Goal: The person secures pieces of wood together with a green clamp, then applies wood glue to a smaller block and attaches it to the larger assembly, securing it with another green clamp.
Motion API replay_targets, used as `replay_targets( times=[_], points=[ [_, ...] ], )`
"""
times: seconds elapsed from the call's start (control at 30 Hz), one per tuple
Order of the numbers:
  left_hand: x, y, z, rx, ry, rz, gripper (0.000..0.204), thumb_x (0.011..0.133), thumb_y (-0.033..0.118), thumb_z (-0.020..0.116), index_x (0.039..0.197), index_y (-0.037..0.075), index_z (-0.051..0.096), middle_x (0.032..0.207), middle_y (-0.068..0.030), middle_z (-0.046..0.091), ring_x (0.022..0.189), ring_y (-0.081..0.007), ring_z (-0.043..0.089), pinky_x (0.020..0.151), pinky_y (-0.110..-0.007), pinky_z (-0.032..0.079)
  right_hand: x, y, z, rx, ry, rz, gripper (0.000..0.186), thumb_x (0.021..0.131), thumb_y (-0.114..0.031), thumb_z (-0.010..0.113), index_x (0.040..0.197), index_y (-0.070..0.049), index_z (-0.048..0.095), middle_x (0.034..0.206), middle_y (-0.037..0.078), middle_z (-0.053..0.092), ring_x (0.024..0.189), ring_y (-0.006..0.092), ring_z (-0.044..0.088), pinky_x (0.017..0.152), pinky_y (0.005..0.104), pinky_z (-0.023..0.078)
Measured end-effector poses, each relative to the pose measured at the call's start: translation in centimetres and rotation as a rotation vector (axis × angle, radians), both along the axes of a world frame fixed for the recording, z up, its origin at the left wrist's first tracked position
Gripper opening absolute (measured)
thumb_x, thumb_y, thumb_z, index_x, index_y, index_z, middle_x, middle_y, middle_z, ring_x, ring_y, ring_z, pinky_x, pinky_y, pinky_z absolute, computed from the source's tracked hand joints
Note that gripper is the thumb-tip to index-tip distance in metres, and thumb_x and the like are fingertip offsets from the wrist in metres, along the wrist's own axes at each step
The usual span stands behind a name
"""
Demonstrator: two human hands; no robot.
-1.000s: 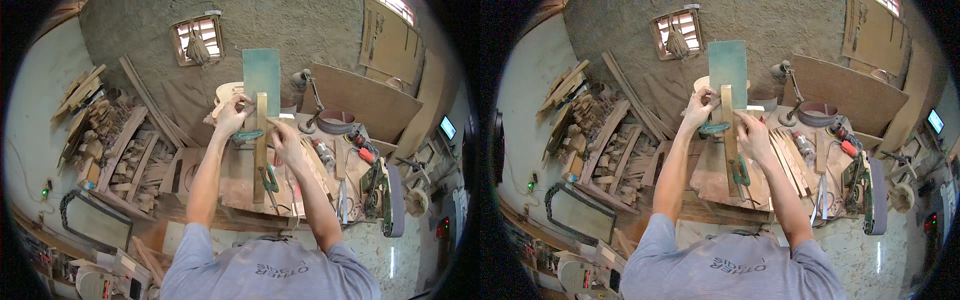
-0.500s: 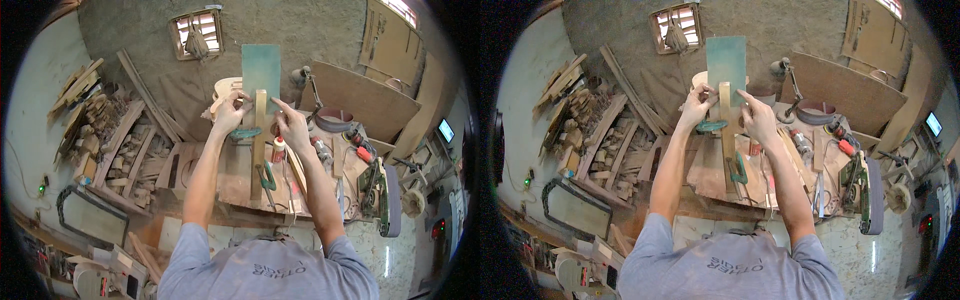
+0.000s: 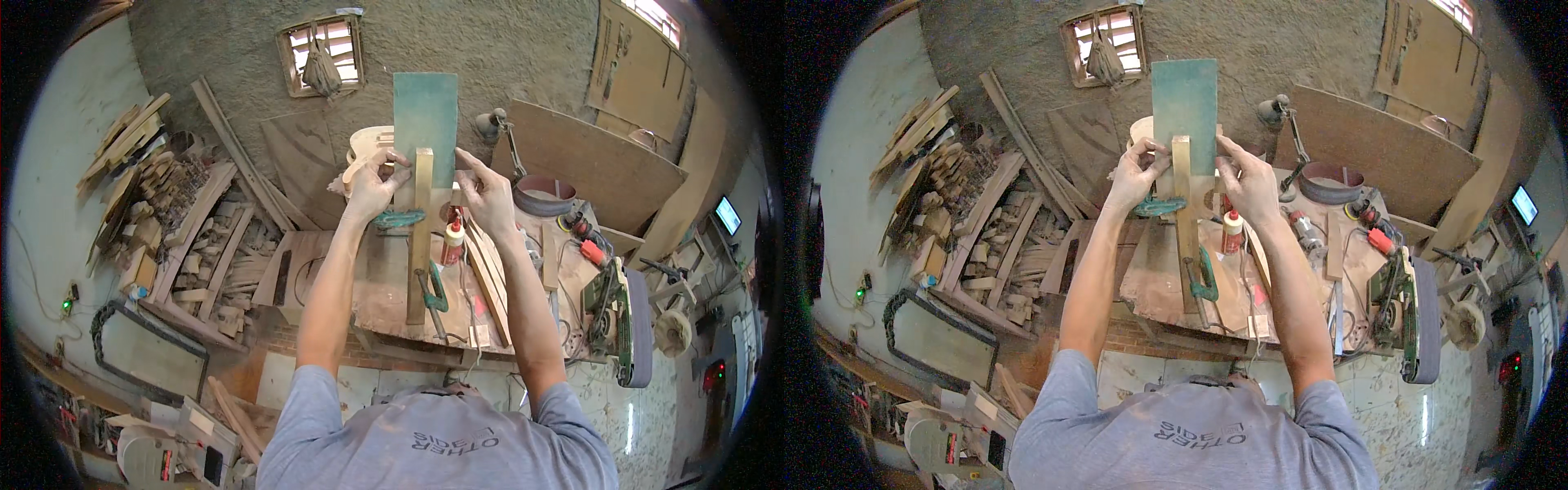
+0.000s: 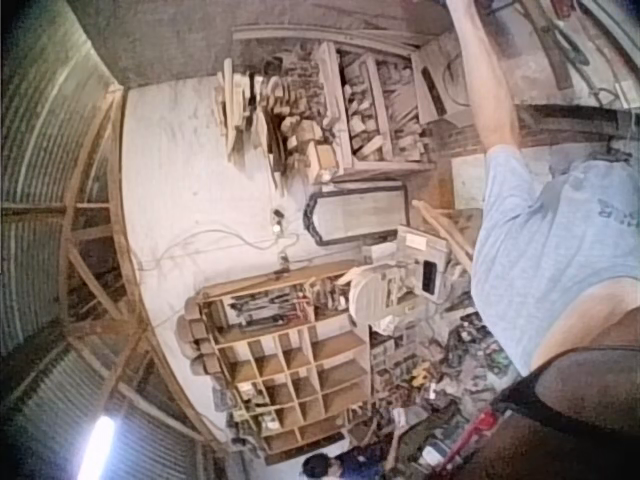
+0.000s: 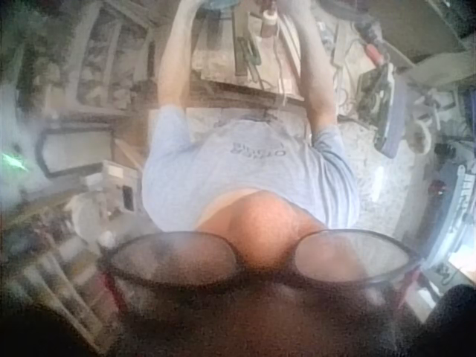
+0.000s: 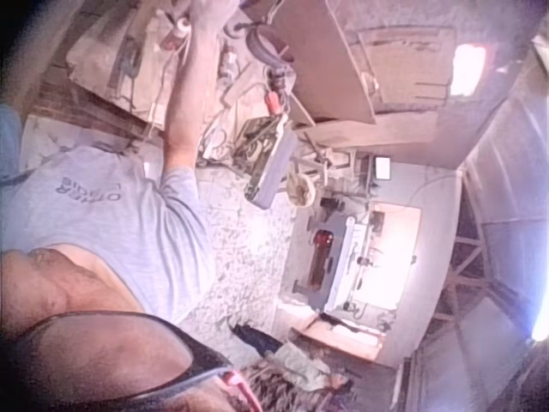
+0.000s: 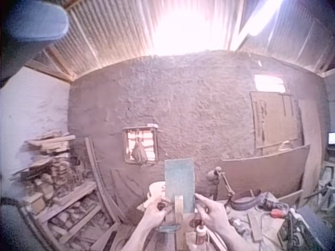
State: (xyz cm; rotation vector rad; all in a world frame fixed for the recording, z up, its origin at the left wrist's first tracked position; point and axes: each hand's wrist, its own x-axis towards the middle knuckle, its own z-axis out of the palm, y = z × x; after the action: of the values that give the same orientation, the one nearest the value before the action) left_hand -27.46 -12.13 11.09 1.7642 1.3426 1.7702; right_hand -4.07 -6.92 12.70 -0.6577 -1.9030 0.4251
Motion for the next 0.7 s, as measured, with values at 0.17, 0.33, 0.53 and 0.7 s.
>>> replay_targets(
  times=[0.17,0.33,0.53,0.7],
  points=[
    [0.2,-0.3,0.1,-0.061,-0.023,-0.006,0.02,0.089,0.003,0.072,0.106,0.008,0.064,0.095,-0.0024,0.067,0.082,-0.0085,0.062,0.073,-0.026,0.049,-0.1,0.3,-0.5,0.017,0.001,0.045,0.049,0.091,-0.016,0.068,0.139,-0.015,0.059,0.067,0.014,0.059,0.059,0.0239,0.057,0.062,0.037,0.048],
    [-0.7,0.1,-0.9,-0.043,-0.073,-0.032,0.023,0.091,-0.001,0.07,0.105,0.006,0.053,0.105,-0.0074,0.065,0.09,-0.0109,0.062,0.081,-0.028,0.051,-0.2,-0.2,-0.5,-0.005,-0.029,0.047,0.053,0.091,-0.016,0.068,0.143,-0.013,0.055,0.06,0.013,0.051,0.054,0.0241,0.053,0.058,0.0385,0.045],
    [-1.4,0.4,-1.1,-0.028,-0.184,-0.174,0.036,0.093,0.006,0.072,0.108,0.008,0.039,0.117,-0.0121,0.064,0.1,-0.0137,0.06,0.091,-0.031,0.049,0.8,1.5,-1.7,0.145,-0.048,-0.067,0.045,0.091,-0.02,0.069,0.135,-0.01,0.062,0.084,0.012,0.063,0.082,0.024,0.061,0.074,0.0373,0.048],
    [-1.1,-0.7,0.4,-0.107,-0.249,-0.216,0.04,0.094,0.01,0.072,0.119,0.006,0.041,0.121,-0.0159,0.065,0.108,-0.017,0.061,0.096,-0.034,0.049,1.8,2.4,-4.5,-0.188,0.004,0.175,0.044,0.093,-0.029,0.07,0.131,-0.007,0.064,0.117,0.016,0.063,0.102,0.028,0.065,0.087,0.0361,0.052]
  ],
)
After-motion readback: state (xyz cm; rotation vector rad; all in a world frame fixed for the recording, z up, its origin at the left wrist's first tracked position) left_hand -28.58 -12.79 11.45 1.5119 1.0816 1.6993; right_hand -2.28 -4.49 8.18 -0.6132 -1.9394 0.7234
